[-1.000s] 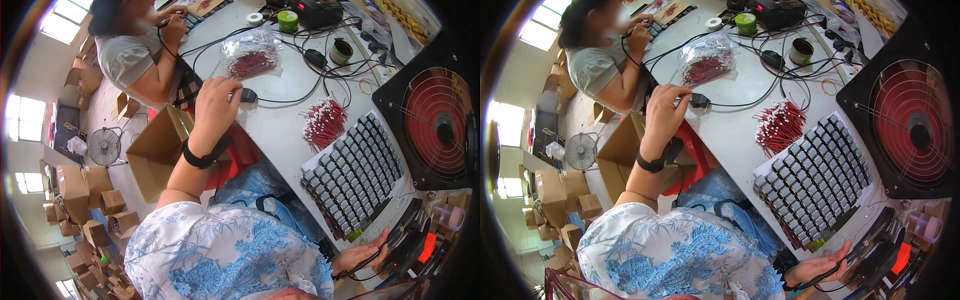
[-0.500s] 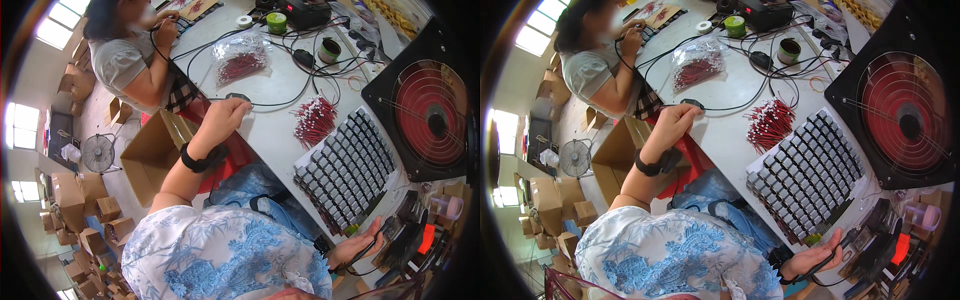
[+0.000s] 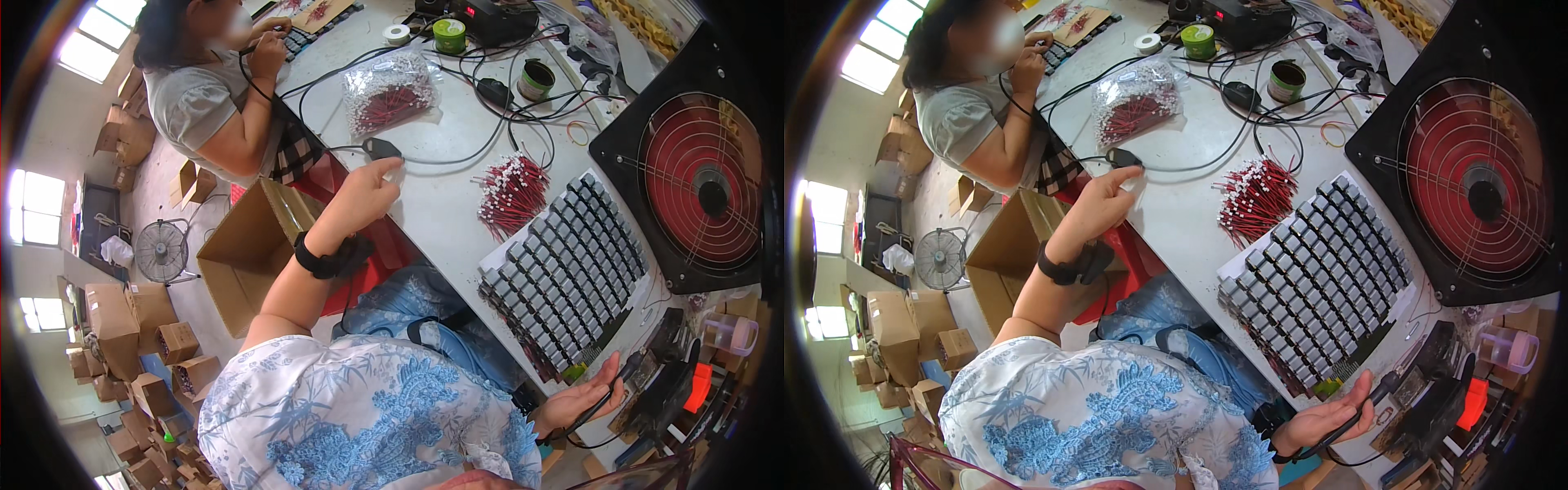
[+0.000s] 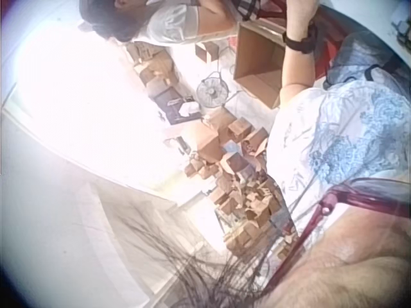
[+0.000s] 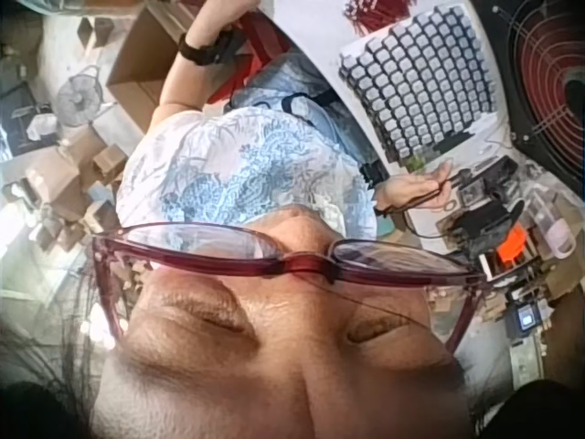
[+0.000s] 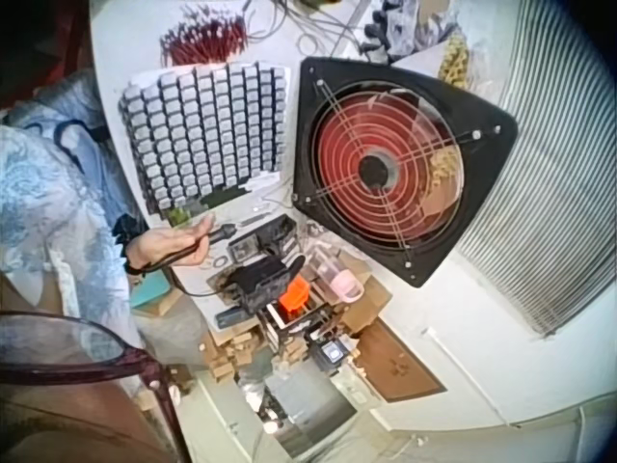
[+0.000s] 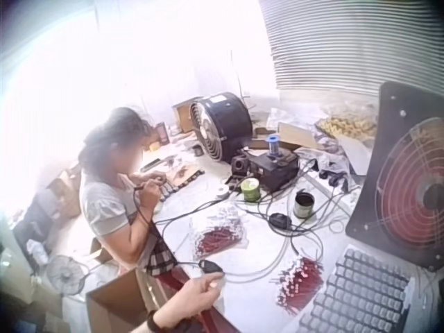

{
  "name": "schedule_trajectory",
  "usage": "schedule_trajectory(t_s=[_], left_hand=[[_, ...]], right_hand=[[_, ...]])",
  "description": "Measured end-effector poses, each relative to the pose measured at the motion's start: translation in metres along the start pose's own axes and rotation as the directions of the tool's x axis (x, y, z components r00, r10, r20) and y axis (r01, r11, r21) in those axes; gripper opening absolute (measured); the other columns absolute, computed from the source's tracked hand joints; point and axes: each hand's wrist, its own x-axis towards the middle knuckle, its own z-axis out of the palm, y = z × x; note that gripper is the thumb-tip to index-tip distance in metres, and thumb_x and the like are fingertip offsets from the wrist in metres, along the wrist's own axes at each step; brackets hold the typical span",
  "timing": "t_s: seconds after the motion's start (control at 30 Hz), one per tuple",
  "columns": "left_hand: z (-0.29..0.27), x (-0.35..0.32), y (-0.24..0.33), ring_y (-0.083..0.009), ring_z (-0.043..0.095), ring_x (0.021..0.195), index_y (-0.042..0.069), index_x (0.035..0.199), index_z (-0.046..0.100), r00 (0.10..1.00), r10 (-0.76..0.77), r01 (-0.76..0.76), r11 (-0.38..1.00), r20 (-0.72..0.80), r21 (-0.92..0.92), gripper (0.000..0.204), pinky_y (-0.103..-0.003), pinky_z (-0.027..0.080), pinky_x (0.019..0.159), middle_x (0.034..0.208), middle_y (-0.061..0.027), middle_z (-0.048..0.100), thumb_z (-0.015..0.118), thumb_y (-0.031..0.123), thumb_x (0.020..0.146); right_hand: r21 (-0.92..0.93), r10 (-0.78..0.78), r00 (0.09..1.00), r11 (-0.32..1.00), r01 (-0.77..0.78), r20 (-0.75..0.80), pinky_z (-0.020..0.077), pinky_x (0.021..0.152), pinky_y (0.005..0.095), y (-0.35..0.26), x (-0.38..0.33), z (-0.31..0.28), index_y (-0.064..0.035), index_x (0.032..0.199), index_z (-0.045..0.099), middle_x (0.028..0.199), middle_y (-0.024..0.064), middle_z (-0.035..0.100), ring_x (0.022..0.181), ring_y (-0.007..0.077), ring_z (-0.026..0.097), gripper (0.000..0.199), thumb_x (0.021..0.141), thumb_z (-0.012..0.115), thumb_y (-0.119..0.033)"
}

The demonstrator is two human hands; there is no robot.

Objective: The person tapes a cardboard box, walks to a workbench, and solders wires onto an electronic component grid.

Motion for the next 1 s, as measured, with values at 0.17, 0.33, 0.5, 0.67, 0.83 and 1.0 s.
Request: schedule_trajectory(t_s=[0.17, 0.33, 0.5, 0.67, 0.83, 1.0], left_hand=[[0.001, -0.014, 0.018, -0.0046, 0.040, 0.047, 0.000, 0.130, 0.051, 0.998, -0.017, 0.019, 0.999, 0.060, -0.032, 0.045, -0.023, 0.033, 0.044, 0.059, 0.0039, 0.048, 0.052, 0.007, 0.086], [0.005, -0.039, 0.050, -0.0017, 0.042, 0.058, -0.001, 0.103, 0.068, 0.983, 0.178, -0.182, 0.980, 0.048, 0.084, 0.018, -0.020, 0.034, 0.051, 0.064, 0.0045, 0.055, 0.061, 0.011, 0.091], [0.065, -0.080, 0.073, -0.0273, 0.059, 0.050, 0.008, 0.096, 0.066, 0.599, 0.667, -0.777, 0.619, 0.443, 0.117, 0.013, -0.035, 0.047, 0.048, 0.061, -0.0101, 0.060, 0.062, 0.012, 0.084], [0.113, -0.096, 0.079, -0.0284, 0.061, 0.057, 0.007, 0.088, 0.064, 0.468, 0.697, -0.771, 0.622, 0.543, -0.133, 0.010, -0.038, 0.049, 0.052, 0.063, -0.0082, 0.059, 0.064, 0.015, 0.082], [0.103, -0.089, 0.080, -0.0292, 0.063, 0.065, 0.002, 0.086, 0.066, 0.476, 0.699, -0.658, 0.686, 0.533, -0.312, 0.008, -0.037, 0.048, 0.057, 0.071, -0.0120, 0.062, 0.069, 0.006, 0.081], [0.086, -0.089, 0.070, -0.0275, 0.061, 0.069, 0.004, 0.086, 0.067, 0.553, 0.633, -0.666, 0.726, 0.542, -0.168, 0.009, -0.036, 0.048, 0.062, 0.074, -0.0093, 0.062, 0.071, 0.004, 0.078]], right_hand=[[-0.009, 0.018, 1.000, 1.000, -0.018, 0.007, 0.0305, 0.110, 0.0437, -0.001, -0.002, -0.004, 0.0036, 0.123, 0.034, 0.129, 0.0319, 0.049, 0.126, 0.0348, 0.046, 0.029, 0.102, 0.031, -0.016], [-0.023, -0.048, 0.994, 0.999, 0.046, -0.101, 0.0326, 0.108, 0.0473, 0.000, -0.004, -0.003, 0.0032, 0.120, 0.034, 0.121, 0.0316, 0.053, 0.119, 0.0389, 0.050, 0.028, 0.102, 0.033, -0.019], [-0.028, -0.313, 0.945, 0.948, 0.317, 0.097, 0.0401, 0.095, 0.0556, -0.028, -0.005, 0.041, -0.0049, 0.109, 0.035, 0.098, 0.0269, 0.063, 0.104, 0.0426, 0.058, 0.026, 0.102, 0.037, -0.030], [-0.027, -0.384, 0.704, 0.868, 0.496, 0.597, 0.0489, 0.074, 0.0463, -0.050, 0.011, 0.052, -0.0106, 0.107, 0.046, 0.082, 0.0131, 0.064, 0.073, 0.0314, 0.062, 0.028, 0.085, 0.063, -0.008], [-0.142, -0.344, 0.746, 0.854, 0.501, 0.570, 0.0473, 0.060, 0.0375, -0.046, 0.006, 0.029, -0.0143, 0.107, 0.054, 0.068, 0.0058, 0.056, 0.059, 0.0253, 0.056, 0.043, 0.071, 0.071, 0.003], [-0.096, -0.301, 0.779, 0.904, 0.417, 0.550, 0.0497, 0.063, 0.0360, -0.047, 0.002, 0.016, -0.0107, 0.098, 0.056, 0.072, 0.0105, 0.059, 0.061, 0.0258, 0.058, 0.035, 0.073, 0.063, 0.013]])
